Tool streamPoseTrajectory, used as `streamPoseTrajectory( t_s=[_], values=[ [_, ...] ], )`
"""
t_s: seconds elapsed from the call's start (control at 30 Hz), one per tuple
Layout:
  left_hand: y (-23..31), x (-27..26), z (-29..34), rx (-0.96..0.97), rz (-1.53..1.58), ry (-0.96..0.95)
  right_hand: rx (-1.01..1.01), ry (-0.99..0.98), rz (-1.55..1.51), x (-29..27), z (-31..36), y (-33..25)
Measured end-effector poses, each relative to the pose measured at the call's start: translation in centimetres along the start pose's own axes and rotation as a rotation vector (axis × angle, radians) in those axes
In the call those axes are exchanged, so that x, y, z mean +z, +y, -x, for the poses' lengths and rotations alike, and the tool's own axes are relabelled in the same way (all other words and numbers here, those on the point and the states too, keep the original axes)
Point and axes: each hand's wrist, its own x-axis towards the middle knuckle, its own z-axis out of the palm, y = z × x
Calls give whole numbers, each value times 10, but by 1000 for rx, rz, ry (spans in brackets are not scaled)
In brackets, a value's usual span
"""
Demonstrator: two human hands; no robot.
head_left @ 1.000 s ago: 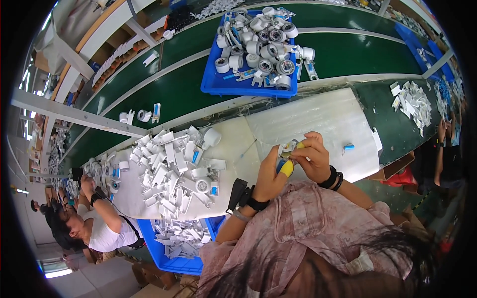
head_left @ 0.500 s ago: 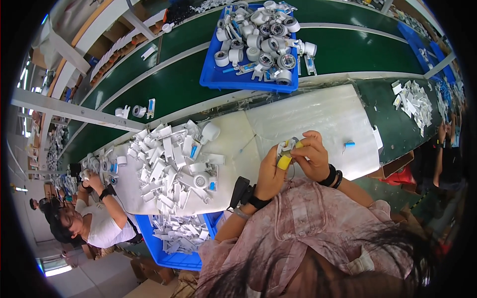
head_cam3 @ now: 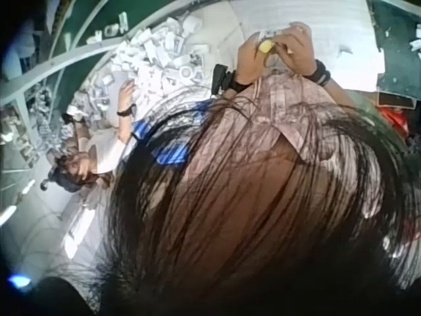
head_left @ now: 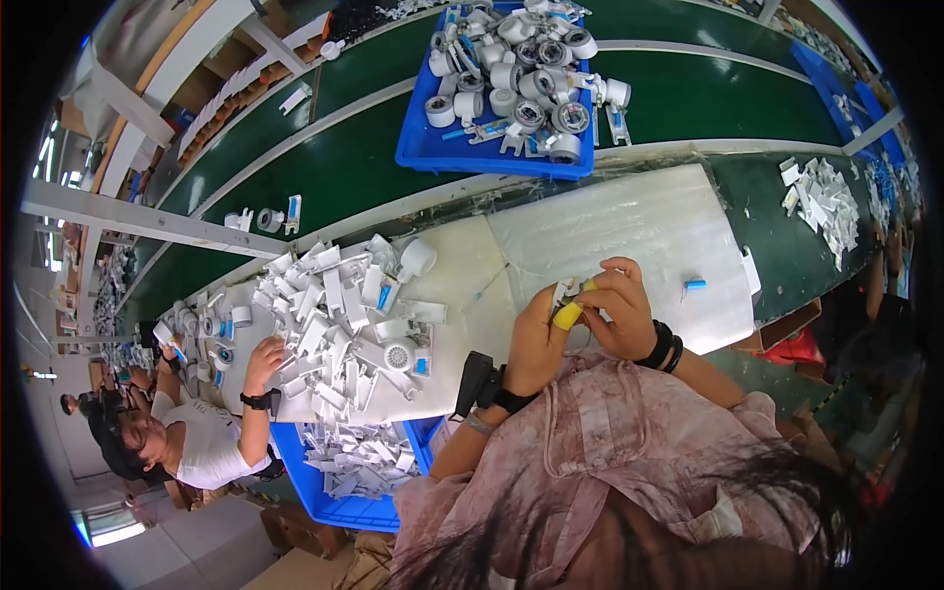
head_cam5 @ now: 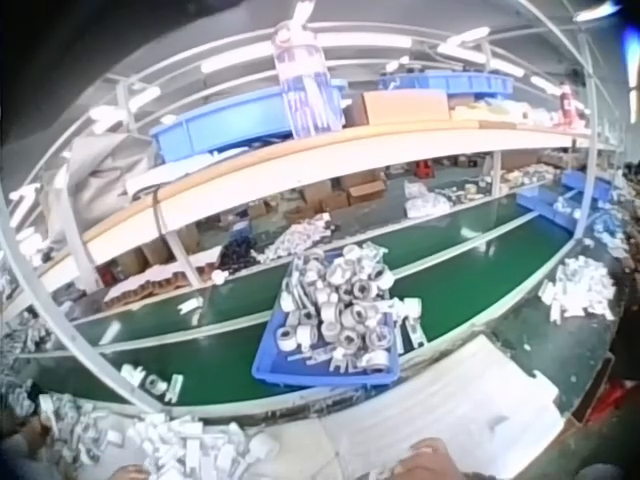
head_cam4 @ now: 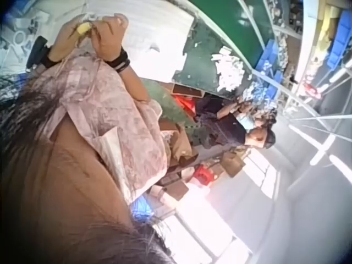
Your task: The person assembles handheld fans by hand, picking up a motor and a battery, connecting the wires, and fitting them into a plastic housing. They then pick up a fan head and a back cover, snapping them onto the housing one at a time.
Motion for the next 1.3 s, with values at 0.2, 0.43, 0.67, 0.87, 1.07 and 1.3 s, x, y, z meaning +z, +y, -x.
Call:
streamPoseTrajectory(
  t_s=[0.2,0.43,0.67,0.87,1.07,1.3],
  values=[
    [0,-1,2,-116,76,-79,-40,20,-8,-2,4,5],
    [1,1,5,-163,115,-99,-42,-28,-80,-5,3,4],
    [1,0,6,-134,39,-74,-49,-16,-52,-1,8,4],
    [0,4,3,63,-40,36,-62,0,-35,4,5,3],
    [0,-9,-7,142,-226,43,-23,11,6,13,-2,11],
    [-17,-77,-50,-135,96,255,379,-193,-244,-12,-21,108]
  ],
)
